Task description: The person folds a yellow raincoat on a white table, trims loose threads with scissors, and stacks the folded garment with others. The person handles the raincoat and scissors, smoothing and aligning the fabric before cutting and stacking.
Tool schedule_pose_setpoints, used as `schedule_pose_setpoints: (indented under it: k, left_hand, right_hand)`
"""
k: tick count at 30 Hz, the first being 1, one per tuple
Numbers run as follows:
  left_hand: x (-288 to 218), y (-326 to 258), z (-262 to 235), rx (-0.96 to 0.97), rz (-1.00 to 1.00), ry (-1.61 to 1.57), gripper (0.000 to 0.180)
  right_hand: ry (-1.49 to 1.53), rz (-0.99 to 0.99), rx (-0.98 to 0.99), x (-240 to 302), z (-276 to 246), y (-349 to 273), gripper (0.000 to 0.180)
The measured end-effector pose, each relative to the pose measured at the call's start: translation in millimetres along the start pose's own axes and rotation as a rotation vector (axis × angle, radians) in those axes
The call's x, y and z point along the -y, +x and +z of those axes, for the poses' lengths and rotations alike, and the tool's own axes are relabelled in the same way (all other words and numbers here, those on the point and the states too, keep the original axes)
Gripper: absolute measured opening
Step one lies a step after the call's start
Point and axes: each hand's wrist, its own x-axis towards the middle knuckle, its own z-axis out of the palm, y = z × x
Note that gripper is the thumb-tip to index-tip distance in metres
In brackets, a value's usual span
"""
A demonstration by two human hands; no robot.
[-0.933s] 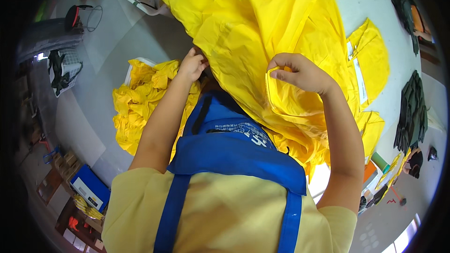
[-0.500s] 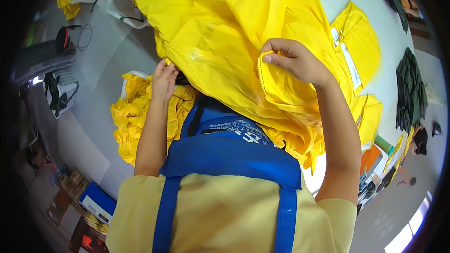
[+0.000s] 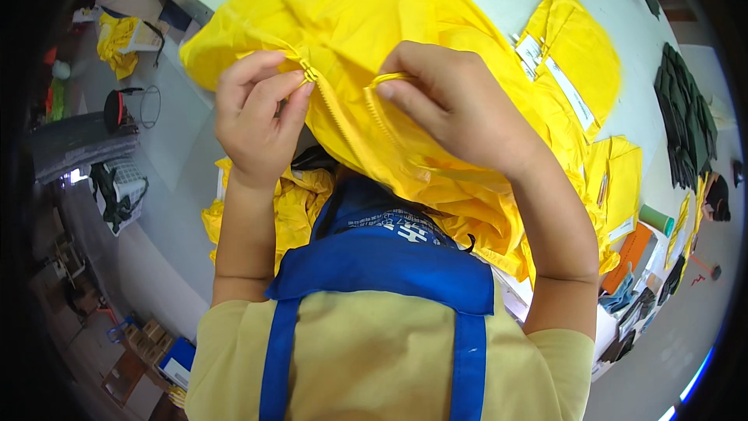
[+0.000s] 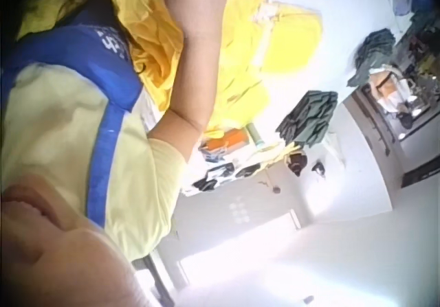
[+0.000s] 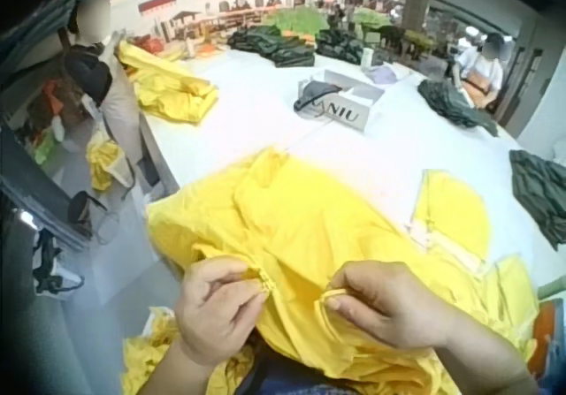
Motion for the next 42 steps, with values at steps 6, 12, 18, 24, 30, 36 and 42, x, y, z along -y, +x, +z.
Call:
schedule_pose_setpoints:
  k: [6, 12, 18, 24, 30, 36, 42]
  left_hand:
    - [-13.4, 18.6, 16.4, 0.148, 0.203, -0.115, 0.016]
    - [-16.1, 20.3, 28.4, 0.182, 0.264, -0.127, 0.01]
    - [-18.9, 18.2, 32.9, 0.171, 0.206, -0.158, 0.01]
    - [-19.9, 11.7, 31.3, 0.214, 0.131, -0.19, 0.016]
    - [-23.0, 9.5, 26.4, 0.493, 0.042, -0.342, 0.011]
    - [-36.4, 35.5, 30.7, 0.614, 0.125, -0.006, 0.028]
    - [10.1, 38.4, 18.3, 0.889, -0.294, -0.313, 0.022]
  right_hand:
    - [-0.064, 0.077, -0.048, 18.5, -13.9, 0.0, 0.02]
    - [-0.12, 0.151, -0.026, 18.1, -19.4, -3.8, 0.021]
    - [-0.131, 0.204, -0.01, 16.0, -20.0, -5.6, 0.022]
    - [-0.124, 0.228, 0.007, 13.4, -15.8, -4.6, 0.022]
    - [-0.13, 0.222, -0.225, 3.4, -3.4, -7.4, 0.02]
    - [-0.025, 0.063, -0.315, -13.6, 4.0, -24.9, 0.02]
    - [-0.149, 0.282, -0.477, -90.0, -49.3, -160.6, 0.072]
